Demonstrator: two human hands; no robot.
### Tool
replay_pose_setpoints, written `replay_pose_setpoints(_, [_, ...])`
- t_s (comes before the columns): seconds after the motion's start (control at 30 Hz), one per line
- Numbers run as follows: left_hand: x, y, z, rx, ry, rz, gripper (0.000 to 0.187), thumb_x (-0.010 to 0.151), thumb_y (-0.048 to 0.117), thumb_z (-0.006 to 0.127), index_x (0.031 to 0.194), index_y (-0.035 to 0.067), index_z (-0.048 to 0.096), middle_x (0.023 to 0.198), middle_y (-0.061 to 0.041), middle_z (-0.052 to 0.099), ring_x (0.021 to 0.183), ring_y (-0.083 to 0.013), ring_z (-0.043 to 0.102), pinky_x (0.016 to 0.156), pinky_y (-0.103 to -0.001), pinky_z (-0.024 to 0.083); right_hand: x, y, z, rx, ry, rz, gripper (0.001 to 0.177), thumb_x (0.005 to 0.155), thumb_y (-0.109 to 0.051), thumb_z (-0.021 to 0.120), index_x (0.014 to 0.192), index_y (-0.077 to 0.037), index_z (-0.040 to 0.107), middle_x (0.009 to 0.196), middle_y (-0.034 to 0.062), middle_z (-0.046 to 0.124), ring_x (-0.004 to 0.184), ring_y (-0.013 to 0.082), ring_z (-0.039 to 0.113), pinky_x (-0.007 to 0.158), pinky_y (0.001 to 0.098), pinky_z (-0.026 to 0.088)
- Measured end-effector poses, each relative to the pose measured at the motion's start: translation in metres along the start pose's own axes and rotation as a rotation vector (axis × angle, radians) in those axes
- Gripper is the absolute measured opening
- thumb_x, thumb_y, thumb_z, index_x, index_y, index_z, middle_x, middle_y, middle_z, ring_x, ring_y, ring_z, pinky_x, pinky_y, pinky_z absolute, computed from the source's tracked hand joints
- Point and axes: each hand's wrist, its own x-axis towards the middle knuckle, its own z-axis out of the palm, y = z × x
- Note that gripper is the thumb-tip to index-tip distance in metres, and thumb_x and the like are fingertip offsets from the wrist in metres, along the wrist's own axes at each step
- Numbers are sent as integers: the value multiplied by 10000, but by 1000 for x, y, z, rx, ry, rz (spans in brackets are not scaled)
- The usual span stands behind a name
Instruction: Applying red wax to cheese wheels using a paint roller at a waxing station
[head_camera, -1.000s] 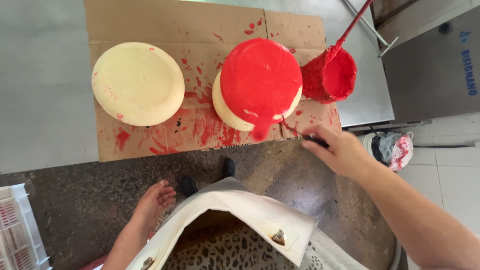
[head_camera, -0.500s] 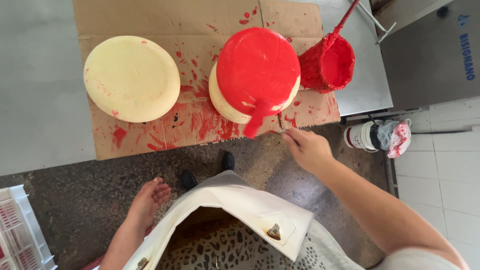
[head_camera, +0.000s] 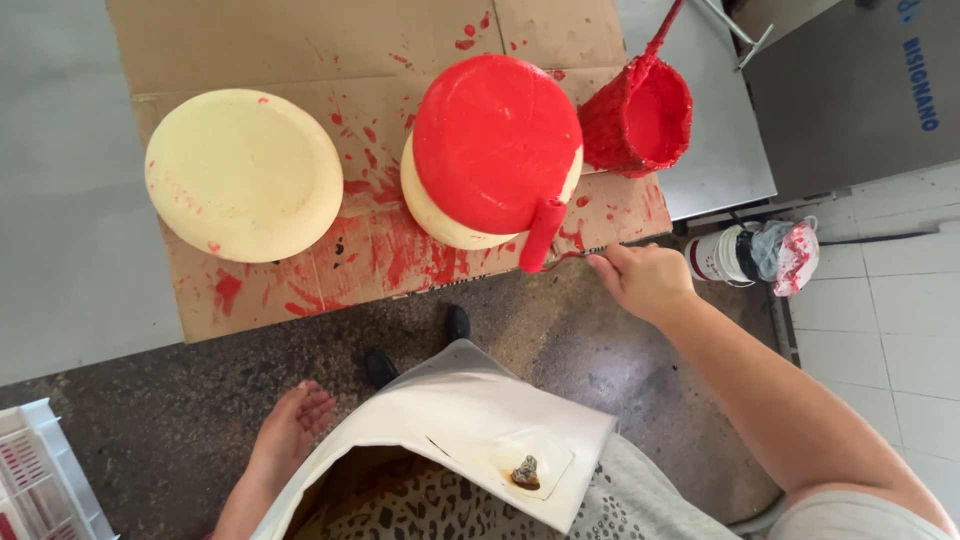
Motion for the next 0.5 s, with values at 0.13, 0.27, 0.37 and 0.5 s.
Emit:
replay_pose_setpoints(0.13, [-17, 14, 25, 59, 5, -45, 392, 1087, 336, 528, 1346, 43, 561, 1143, -194, 654, 1123, -325, 650, 940, -425, 511, 42, -55, -41, 45, -351, -4, 546, 1049, -657, 306, 936, -212, 602, 649, -10, 654, 581, 264, 672, 502, 394, 483])
replay_pose_setpoints(0.27, [-5, 7, 40, 26, -14, 33, 322, 1055, 325, 588, 1252, 74, 623, 1029, -159, 694, 1009, -293, 690, 891, -391, 542, 60, -57, -14, 154, -45, -204, 517, 1057, -600, 427, 813, -180, 604, 519, 37, 574, 443, 308, 605, 393, 435, 432])
replay_pose_setpoints(0.37, [1, 6, 44, 32, -26, 47, 359, 1078, 336, 552, 1289, 51, 602, 1057, -173, 665, 1047, -308, 673, 904, -402, 538, 71, -27, -82, 48, -647, -136, 543, 1115, -602, 220, 974, -235, 594, 618, -91, 492, 508, 84, 513, 629, 250, 513])
replay_pose_setpoints(0.5, [-37, 20, 76, 81, 76, -27, 372, 1088, 350, 543, 1321, 63, 582, 1130, -169, 651, 1133, -322, 644, 954, -433, 499, 68, 70, -35, 2, -194, -351, 582, 1093, -589, 220, 698, -245, 474, 512, -87, 358, 441, 110, 468, 450, 251, 451])
